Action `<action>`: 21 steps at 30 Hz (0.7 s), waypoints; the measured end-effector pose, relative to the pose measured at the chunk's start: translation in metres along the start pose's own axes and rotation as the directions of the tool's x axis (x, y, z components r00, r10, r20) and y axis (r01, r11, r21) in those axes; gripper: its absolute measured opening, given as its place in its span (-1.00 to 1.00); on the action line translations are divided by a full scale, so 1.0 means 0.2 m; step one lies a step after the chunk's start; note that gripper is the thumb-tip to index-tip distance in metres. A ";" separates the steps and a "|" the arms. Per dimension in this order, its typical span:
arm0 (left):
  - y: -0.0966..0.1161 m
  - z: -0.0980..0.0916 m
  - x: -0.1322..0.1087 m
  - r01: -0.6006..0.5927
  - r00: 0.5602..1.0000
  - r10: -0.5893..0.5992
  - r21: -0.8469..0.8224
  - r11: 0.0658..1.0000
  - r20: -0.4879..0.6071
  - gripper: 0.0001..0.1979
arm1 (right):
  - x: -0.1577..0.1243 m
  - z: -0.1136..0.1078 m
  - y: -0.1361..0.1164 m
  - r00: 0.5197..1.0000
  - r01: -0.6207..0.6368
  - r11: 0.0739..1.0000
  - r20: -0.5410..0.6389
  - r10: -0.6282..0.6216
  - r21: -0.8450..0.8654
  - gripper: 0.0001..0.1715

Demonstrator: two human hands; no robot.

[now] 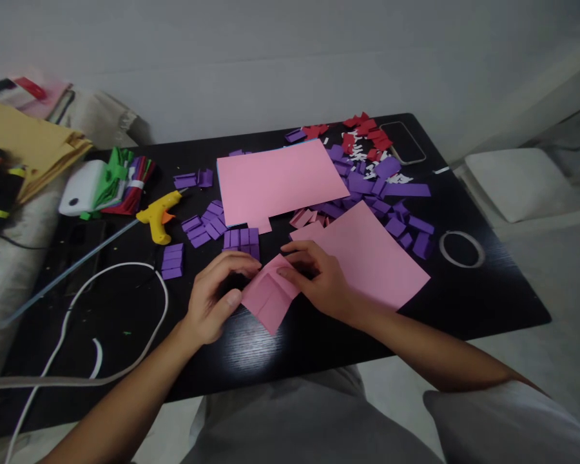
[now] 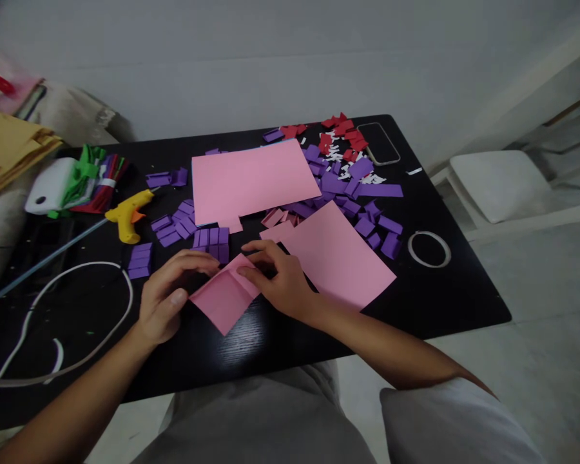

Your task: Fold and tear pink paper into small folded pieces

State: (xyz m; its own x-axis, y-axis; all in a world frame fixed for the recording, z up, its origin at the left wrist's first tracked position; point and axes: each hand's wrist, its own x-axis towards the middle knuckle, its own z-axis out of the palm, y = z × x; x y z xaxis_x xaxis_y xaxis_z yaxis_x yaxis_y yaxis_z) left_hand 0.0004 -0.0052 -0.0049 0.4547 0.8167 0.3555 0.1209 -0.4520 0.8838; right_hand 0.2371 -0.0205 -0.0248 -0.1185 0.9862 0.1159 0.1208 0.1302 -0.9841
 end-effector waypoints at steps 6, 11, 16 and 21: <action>-0.01 -0.03 0.01 0.079 0.992 -0.071 -0.073 0.994 0.107 -0.62 | 0.00 -0.01 0.01 0.976 -0.076 0.996 0.206 0.063 0.051 -0.61; 0.01 -0.02 0.04 -0.006 0.984 -0.015 0.119 0.993 0.179 -0.59 | 0.00 0.00 0.01 0.928 -0.192 0.955 0.358 0.102 0.227 -0.61; 0.03 0.01 0.05 -0.021 0.994 -0.002 0.218 0.976 0.107 -0.75 | 0.00 0.00 0.02 0.936 -0.183 0.955 0.338 0.096 0.235 -0.60; 0.02 -0.01 0.05 -0.010 0.996 -0.010 0.213 0.977 0.093 -0.86 | 0.00 0.00 0.00 0.969 -0.114 0.976 0.237 0.068 0.185 -0.58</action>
State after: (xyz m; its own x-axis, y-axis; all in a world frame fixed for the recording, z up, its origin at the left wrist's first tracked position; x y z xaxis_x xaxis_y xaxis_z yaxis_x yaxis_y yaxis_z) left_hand 0.0041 0.0013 0.0034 0.5334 0.7841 0.3172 0.3015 -0.5267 0.7948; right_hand 0.2381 -0.0199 -0.0251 -0.3405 0.9401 0.0135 -0.0511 -0.0042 -0.9987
